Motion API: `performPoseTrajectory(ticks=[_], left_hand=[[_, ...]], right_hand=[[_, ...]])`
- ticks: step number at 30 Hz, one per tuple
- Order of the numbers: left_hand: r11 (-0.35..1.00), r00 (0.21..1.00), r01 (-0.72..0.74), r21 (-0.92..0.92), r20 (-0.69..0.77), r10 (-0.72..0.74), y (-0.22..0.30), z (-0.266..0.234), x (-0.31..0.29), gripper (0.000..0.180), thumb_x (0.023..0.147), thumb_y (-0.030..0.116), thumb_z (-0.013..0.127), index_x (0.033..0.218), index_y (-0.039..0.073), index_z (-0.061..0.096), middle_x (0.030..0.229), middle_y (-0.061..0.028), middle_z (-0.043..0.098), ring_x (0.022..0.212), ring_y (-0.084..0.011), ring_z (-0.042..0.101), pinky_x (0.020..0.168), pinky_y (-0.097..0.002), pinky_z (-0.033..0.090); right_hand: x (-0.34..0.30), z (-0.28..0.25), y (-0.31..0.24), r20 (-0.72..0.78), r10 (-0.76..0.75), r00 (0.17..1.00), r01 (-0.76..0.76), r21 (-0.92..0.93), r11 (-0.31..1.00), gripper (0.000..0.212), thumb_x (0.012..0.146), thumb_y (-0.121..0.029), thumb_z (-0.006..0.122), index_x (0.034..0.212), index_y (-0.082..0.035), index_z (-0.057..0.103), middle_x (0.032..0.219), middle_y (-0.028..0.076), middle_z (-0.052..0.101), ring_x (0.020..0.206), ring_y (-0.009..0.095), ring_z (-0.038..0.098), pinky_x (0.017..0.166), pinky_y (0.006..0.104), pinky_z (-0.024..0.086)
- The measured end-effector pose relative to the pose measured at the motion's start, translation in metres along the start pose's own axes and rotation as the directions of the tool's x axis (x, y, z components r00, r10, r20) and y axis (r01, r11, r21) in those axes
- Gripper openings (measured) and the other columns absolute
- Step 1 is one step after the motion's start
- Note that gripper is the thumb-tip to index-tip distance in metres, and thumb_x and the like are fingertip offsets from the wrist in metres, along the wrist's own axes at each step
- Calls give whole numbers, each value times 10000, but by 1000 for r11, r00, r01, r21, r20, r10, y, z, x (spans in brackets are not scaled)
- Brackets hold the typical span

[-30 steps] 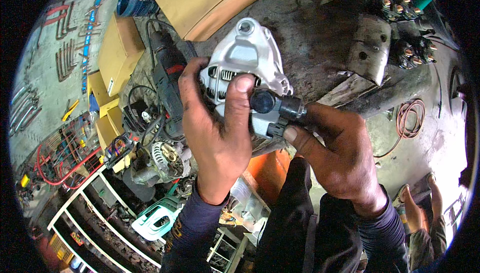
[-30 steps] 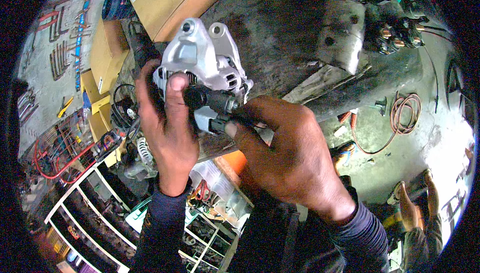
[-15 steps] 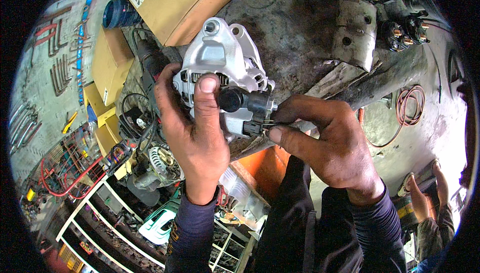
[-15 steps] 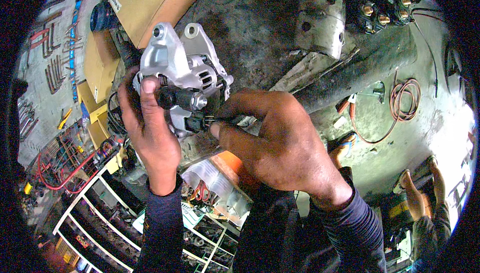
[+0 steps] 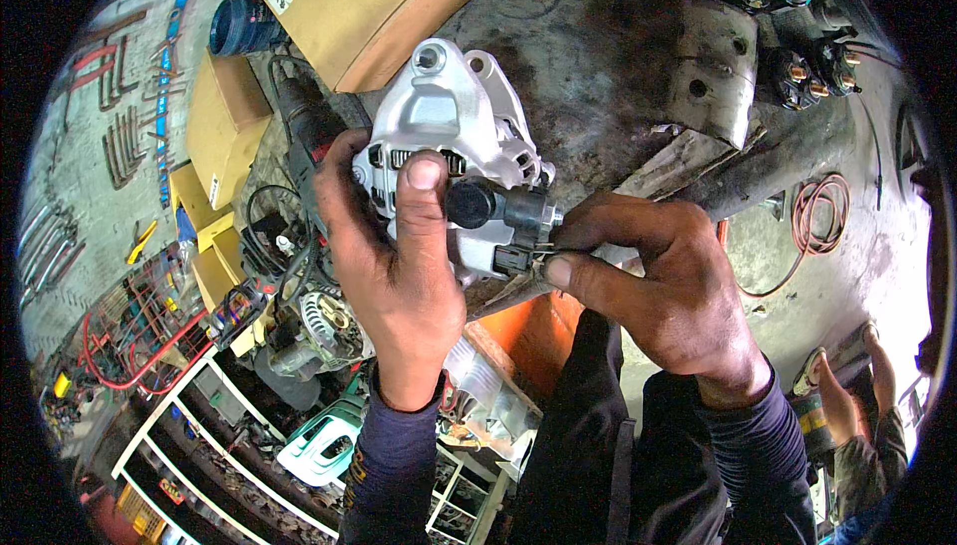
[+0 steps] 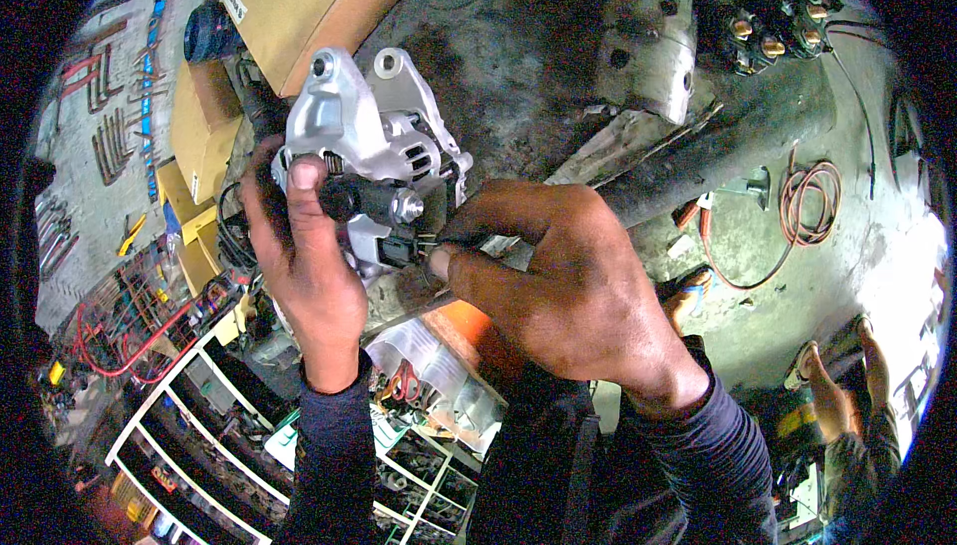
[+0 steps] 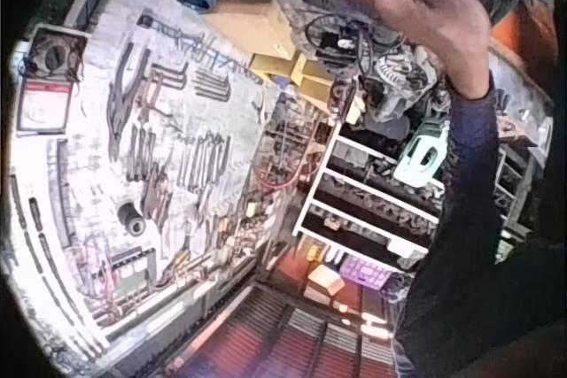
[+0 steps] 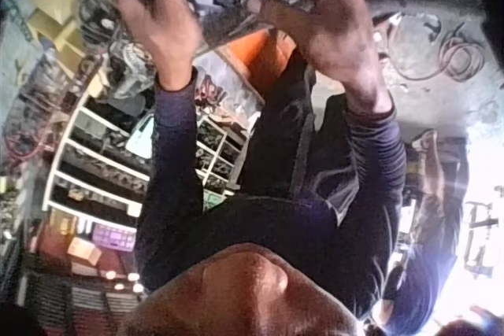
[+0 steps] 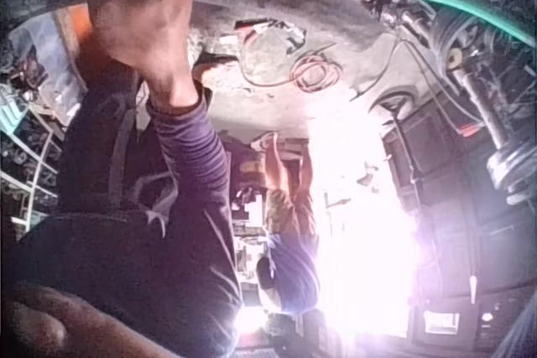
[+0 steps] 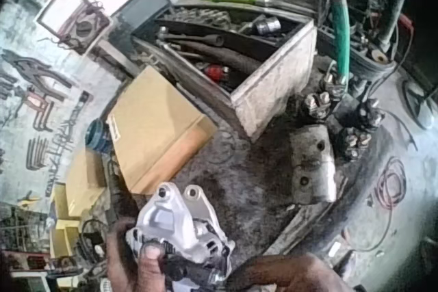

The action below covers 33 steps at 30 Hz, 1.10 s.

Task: The person manipulates a small electrical connector, inserts a yellow plastic piece, and uses pliers to trim and adjust wires. The person then connects the prepared connector to an alternator and tests the fit.

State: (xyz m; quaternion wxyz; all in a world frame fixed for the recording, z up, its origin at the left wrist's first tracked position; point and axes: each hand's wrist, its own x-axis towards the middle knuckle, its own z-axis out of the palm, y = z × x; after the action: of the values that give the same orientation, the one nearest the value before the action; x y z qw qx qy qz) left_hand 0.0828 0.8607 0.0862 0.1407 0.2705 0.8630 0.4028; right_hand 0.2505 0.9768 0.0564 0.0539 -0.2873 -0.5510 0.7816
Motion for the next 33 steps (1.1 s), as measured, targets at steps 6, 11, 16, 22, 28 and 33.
performPoseTrajectory(ticks=[6,11,16,22,28,33], left_hand=[[998,999,27,-58,-17,-28,3,4,-1,577,1051,373,712,1385,-44,496,1202,-146,615,1094,-210,584,1012,-350,470],[994,999,37,-100,-24,-40,3,4,-2,561,1046,358,722,1373,-40,498,1187,-137,622,1071,-202,593,982,-342,484],[999,999,30,-34,-22,-31,2,3,-2,582,1057,413,684,1374,-43,511,1223,-146,616,1119,-221,580,1023,-355,459],[999,1000,30,23,-6,-30,-1,2,-3,555,1100,442,592,1393,-25,531,1284,-129,618,1172,-216,563,1061,-350,428],[991,997,66,-119,-20,-69,-1,3,-2,626,1034,418,729,1379,-47,491,1192,-160,618,1086,-218,594,988,-367,488],[992,998,42,-119,-43,-47,-1,5,-2,620,1029,407,740,1380,-40,493,1170,-155,638,1064,-210,607,973,-360,497]], right_hand=[[0,13,-6,-67,66,996,-63,35,997,380,867,-191,813,1126,64,702,951,120,758,921,149,666,872,344,527],[3,25,-12,-115,84,990,-82,24,996,397,866,-202,801,1137,72,706,941,115,754,895,153,662,845,337,531],[4,30,-18,-158,100,982,-97,26,995,366,831,-166,772,1112,63,717,917,107,742,875,149,655,818,333,526],[4,36,-14,-212,109,971,-91,93,991,279,810,-145,729,1012,46,709,843,70,686,810,135,593,738,327,484],[4,36,-7,-203,137,969,-99,188,977,320,801,-143,766,1040,58,697,908,95,705,867,152,617,774,344,504],[4,31,-10,-146,138,980,-117,143,983,401,796,-115,832,1107,89,684,1047,180,744,971,230,702,863,381,553]])
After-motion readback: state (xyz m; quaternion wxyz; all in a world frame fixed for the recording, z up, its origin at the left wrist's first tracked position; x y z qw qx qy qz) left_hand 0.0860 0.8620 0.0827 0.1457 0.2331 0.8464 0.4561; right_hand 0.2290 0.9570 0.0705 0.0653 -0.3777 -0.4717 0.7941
